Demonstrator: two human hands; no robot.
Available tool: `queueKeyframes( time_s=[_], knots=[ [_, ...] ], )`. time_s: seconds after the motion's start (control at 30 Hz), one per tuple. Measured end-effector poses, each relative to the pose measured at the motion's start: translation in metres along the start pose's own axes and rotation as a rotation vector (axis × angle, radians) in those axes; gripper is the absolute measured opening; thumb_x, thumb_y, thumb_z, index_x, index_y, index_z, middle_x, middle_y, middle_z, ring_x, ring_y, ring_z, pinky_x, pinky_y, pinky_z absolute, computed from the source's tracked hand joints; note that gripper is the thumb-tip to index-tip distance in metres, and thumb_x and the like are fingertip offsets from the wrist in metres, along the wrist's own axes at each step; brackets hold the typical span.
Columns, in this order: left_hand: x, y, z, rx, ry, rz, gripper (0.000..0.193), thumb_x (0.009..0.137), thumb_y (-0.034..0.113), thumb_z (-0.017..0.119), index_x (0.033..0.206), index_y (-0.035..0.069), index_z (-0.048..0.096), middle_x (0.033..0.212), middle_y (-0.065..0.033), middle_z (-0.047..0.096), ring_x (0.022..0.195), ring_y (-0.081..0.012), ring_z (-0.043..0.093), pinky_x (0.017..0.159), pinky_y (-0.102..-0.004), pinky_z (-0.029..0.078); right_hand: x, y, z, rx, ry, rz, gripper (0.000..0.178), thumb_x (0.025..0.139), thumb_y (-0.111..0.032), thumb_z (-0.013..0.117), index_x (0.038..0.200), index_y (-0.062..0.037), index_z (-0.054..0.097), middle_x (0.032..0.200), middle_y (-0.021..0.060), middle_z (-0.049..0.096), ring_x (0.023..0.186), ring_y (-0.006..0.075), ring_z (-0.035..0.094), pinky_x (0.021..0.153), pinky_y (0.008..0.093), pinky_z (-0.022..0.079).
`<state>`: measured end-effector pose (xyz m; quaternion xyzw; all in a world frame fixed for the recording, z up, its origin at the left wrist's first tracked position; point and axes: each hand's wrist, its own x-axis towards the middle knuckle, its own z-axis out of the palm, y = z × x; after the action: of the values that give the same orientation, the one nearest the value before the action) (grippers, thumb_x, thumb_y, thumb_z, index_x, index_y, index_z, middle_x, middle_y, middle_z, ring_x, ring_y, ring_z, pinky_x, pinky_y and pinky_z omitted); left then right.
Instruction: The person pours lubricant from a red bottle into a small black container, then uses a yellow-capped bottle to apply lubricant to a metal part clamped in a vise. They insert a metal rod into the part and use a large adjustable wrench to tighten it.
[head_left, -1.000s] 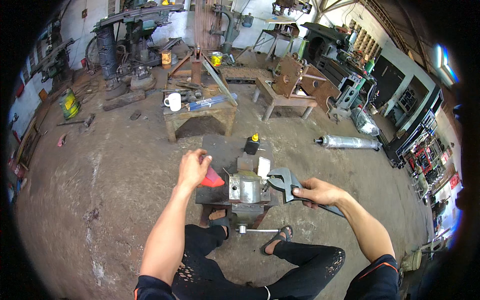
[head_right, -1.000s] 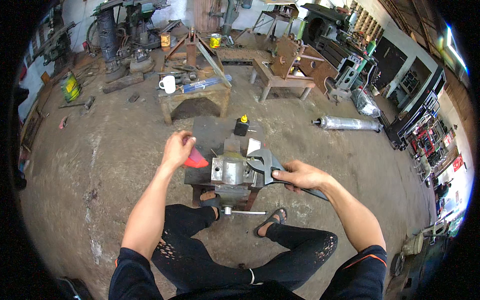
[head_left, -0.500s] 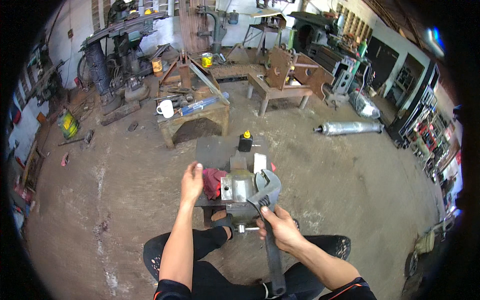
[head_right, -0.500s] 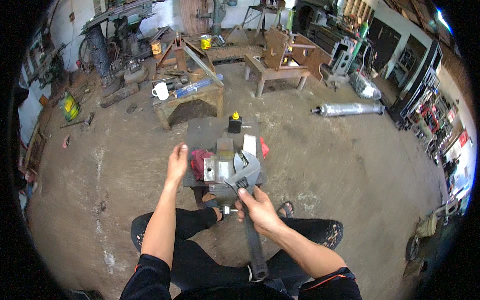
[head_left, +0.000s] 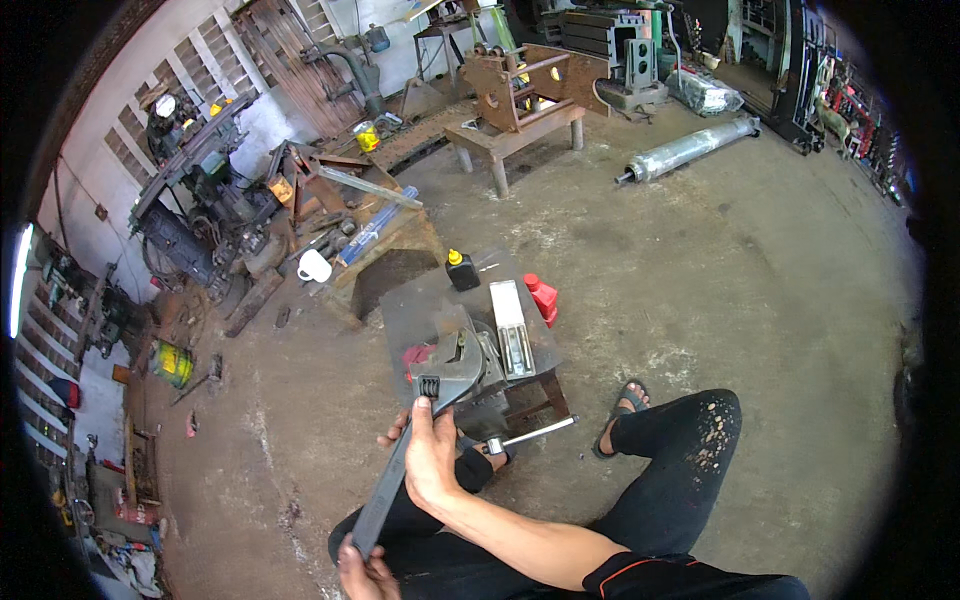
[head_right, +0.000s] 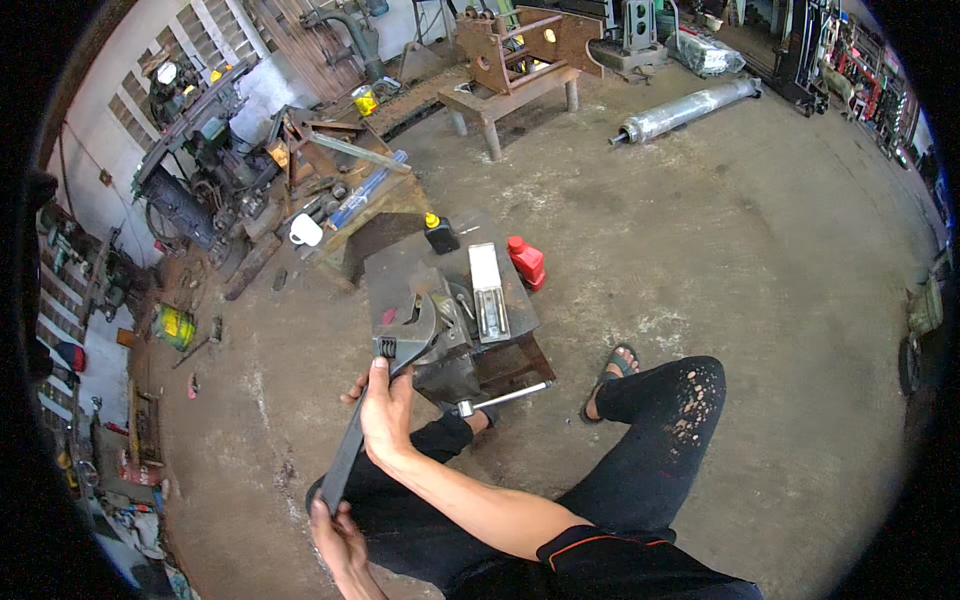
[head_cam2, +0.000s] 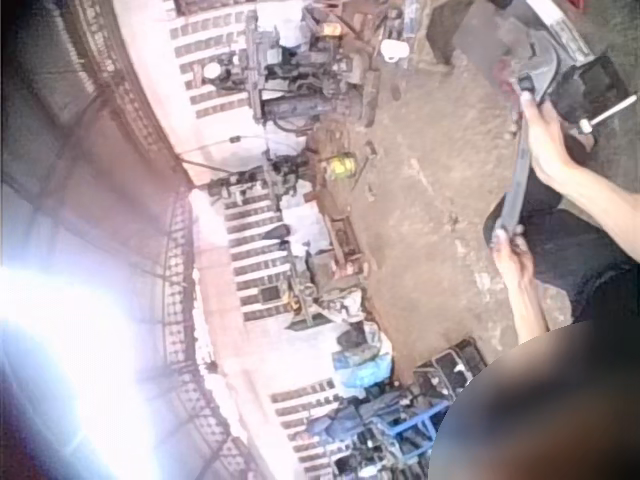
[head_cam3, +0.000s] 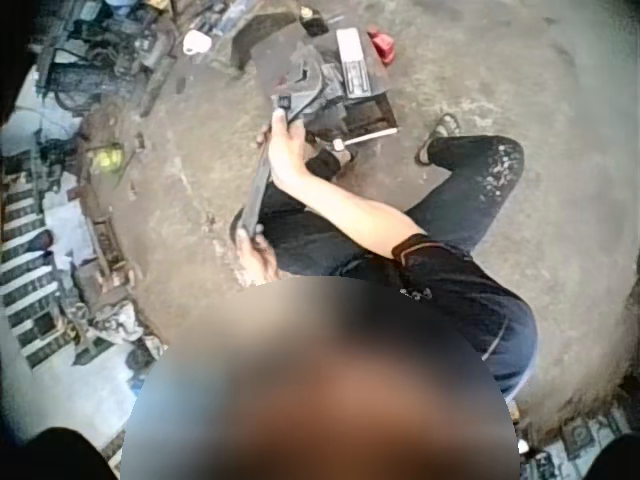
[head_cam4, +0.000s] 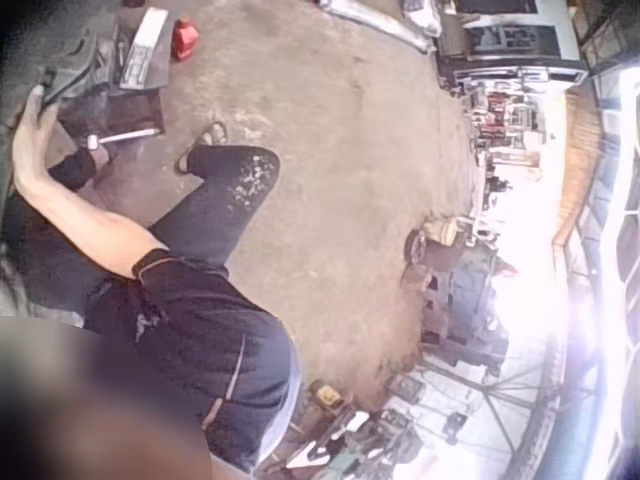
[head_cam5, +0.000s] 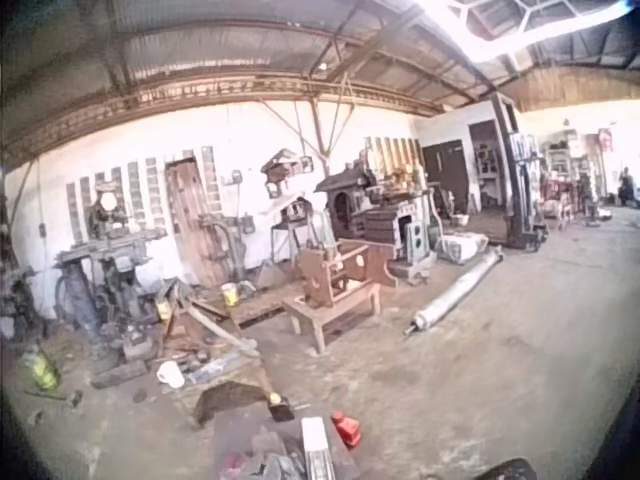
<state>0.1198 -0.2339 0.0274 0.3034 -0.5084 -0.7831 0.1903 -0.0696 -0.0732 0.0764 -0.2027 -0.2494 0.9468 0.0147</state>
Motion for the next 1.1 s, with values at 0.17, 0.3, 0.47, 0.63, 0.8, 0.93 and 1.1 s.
queueKeyframes(
  time_s=[0.17, 0.3, 0.47, 0.63, 0.8, 0.93, 1.1],
  knots=[
    [0.155, 0.047, 0.045, 0.124, 0.030, 0.212, 0.024, 0.111, 0.024, 0.062, 0.115, 0.001, 0.069, 0.093, -0.0012, 0.063, 0.070, -0.0080, 0.056, 0.055, -0.0210, 0.043, 0.033, -0.001, 0.011, -0.369, -0.176, -0.042, 0.035, 0.116, -0.029, 0.050, 0.138, -0.0010, 0.051, 0.124, 0.0115, 0.065, 0.103, 0.0178, 0.067, 0.095, 0.0404, 0.060],
    [0.268, 0.105, 0.145, 0.305, -0.265, 0.283, 0.027, 0.113, 0.029, 0.059, 0.113, 0.004, 0.069, 0.084, 0.0019, 0.060, 0.062, -0.0070, 0.052, 0.053, -0.0235, 0.042, 0.034, -0.086, -0.023, -0.810, -0.861, 0.248, 0.053, 0.113, -0.029, 0.059, 0.152, 0.0043, 0.046, 0.137, 0.0161, 0.066, 0.117, 0.0183, 0.066, 0.099, 0.0371, 0.057],
    [0.361, 0.121, 0.313, 0.376, -0.446, 0.346, 0.042, 0.108, 0.034, 0.065, 0.140, 0.007, 0.067, 0.129, -0.0018, 0.071, 0.094, -0.0089, 0.064, 0.071, -0.0268, 0.050, 0.081, -0.252, 0.009, -1.170, -1.021, -0.344, 0.047, 0.105, -0.014, 0.066, 0.149, -0.0015, 0.055, 0.119, 0.0176, 0.075, 0.107, 0.0210, 0.074, 0.093, 0.0396, 0.061],
    [0.376, 0.096, 0.464, 0.408, -0.633, 0.386, 0.036, 0.107, 0.030, 0.065, 0.129, 0.002, 0.071, 0.111, -0.0054, 0.071, 0.092, -0.0151, 0.065, 0.080, -0.0321, 0.055, 0.188, -0.275, 0.105, -1.809, -1.221, -1.297, 0.051, 0.093, -0.003, 0.066, 0.144, -0.0118, 0.063, 0.142, 0.0121, 0.067, 0.136, 0.0323, 0.061, 0.112, 0.0489, 0.054],
    [0.342, 0.088, 0.534, 0.532, -0.806, 0.451, 0.045, 0.111, 0.036, 0.057, 0.137, 0.000, 0.065, 0.101, -0.0061, 0.068, 0.087, -0.0150, 0.062, 0.075, -0.0329, 0.052, 0.251, -0.235, 0.132, -2.254, -1.686, -1.644, 0.035, 0.093, -0.017, 0.064, 0.127, -0.0177, 0.071, 0.142, 0.0096, 0.064, 0.143, 0.0336, 0.054, 0.125, 0.0515, 0.042],
    [0.314, 0.098, 0.526, 0.494, -0.851, 0.424, 0.060, 0.115, 0.044, 0.049, 0.157, 0.002, 0.044, 0.109, -0.0102, 0.068, 0.084, -0.0176, 0.063, 0.073, -0.0344, 0.054, 0.272, -0.219, 0.145, -2.092, -1.839, -1.739, 0.011, 0.084, -0.015, 0.074, 0.094, -0.0120, 0.073, 0.105, 0.0037, 0.072, 0.117, 0.0290, 0.067, 0.112, 0.0452, 0.052],
    [0.263, 0.124, 0.402, 0.732, -0.830, 0.431, 0.076, 0.113, 0.050, 0.051, 0.170, 0.008, 0.025, 0.135, -0.0189, 0.068, 0.094, -0.0190, 0.069, 0.075, -0.0338, 0.058, 0.260, -0.270, 0.129, -2.380, -1.724, -1.423, 0.023, 0.085, -0.024, 0.075, 0.081, -0.0075, 0.059, 0.092, 0.0075, 0.063, 0.099, 0.0296, 0.062, 0.099, 0.0453, 0.051]
  ],
)
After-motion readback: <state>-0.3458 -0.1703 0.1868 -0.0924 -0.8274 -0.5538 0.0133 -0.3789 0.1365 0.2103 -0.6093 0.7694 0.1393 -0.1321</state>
